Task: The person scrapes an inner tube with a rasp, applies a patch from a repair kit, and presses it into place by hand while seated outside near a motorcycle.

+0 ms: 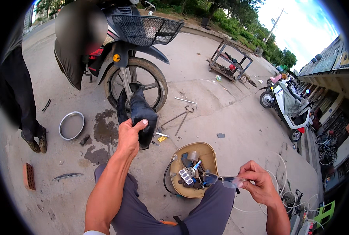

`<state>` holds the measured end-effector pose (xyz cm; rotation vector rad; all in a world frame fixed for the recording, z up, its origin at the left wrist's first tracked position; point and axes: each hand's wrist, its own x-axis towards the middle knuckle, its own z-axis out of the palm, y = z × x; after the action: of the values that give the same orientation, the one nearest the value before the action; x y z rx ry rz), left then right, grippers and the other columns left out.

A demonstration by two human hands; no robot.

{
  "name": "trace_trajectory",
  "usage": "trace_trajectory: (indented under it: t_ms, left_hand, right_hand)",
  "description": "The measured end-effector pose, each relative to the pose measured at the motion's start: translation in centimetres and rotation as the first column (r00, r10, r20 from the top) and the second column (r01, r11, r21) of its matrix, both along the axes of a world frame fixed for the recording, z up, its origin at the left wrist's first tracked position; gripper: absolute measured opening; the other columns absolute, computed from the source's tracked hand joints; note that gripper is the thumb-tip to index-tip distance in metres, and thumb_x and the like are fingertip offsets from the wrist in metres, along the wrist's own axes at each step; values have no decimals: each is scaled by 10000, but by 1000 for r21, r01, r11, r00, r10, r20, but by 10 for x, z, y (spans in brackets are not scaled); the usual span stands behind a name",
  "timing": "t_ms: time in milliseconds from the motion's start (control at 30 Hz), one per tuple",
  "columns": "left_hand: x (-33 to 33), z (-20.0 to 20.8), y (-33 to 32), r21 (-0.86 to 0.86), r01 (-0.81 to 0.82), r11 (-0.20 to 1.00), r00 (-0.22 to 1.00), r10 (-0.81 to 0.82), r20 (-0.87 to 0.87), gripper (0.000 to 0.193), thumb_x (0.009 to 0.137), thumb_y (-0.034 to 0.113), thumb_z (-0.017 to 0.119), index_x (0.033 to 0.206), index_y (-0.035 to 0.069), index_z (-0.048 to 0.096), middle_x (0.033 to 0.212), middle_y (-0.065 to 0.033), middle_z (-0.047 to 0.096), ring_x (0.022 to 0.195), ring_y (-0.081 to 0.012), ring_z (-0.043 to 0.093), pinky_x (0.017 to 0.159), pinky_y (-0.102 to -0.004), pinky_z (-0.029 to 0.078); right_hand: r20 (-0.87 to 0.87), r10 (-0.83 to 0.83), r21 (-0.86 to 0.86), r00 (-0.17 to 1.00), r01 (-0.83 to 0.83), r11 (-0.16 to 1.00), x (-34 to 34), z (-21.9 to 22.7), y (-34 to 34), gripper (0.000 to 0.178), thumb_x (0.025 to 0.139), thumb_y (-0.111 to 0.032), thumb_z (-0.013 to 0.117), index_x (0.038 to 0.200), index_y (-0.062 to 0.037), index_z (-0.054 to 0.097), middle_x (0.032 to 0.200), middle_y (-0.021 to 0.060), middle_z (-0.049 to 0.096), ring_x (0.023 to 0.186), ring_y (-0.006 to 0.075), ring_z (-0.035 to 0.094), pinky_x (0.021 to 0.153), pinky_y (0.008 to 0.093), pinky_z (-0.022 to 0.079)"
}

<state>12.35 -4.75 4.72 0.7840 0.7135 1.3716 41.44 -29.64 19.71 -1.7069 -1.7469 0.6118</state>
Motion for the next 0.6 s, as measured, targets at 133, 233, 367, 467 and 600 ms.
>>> trace_trajectory:
  t_ms: [133,233,367,467,600]
  left_hand:
    - [6,2,-2,-15,-28,1000,999,28,-26,154,856,29,705,999,-28,712,895,-71,719,753,-120,649,716,-269,517]
    - [4,5,-4,-36,-26,999,999,24,-34,159,857,32,707,1003,-31,712,890,-65,716,745,-112,641,715,-265,512]
    - [-1,0,-2,-30,-30,999,999,29,-46,155,858,27,702,1001,-31,713,903,-72,720,763,-116,650,731,-263,515]
    - [2,3,-4,-34,-25,999,1000,25,0,150,859,23,700,997,-34,713,908,-76,722,773,-119,655,737,-264,517]
    - [9,3,-1,-39,-1,999,1000,1,4,141,859,22,701,987,-35,713,898,-69,719,760,-113,649,725,-259,515]
  right_hand:
    - [-321,79,-239,944,-161,957,-26,-5,10,122,972,-82,635,1036,-7,707,922,62,675,793,122,620,717,285,519]
    - [-399,39,-368,916,-199,908,-37,-16,15,160,1005,-134,606,1062,-2,677,899,51,668,795,109,622,721,281,522]
    - [-247,59,-482,967,-175,859,-58,-21,35,199,1015,-199,605,1030,-9,661,816,24,655,748,75,610,658,254,490]
    - [-152,100,-504,983,-164,848,-68,-18,46,195,990,-220,633,1016,-33,681,807,49,670,707,121,642,621,292,496]
    - [547,399,-172,736,-368,914,-75,-20,59,178,930,-231,667,893,-57,666,763,83,659,701,239,663,607,368,512]
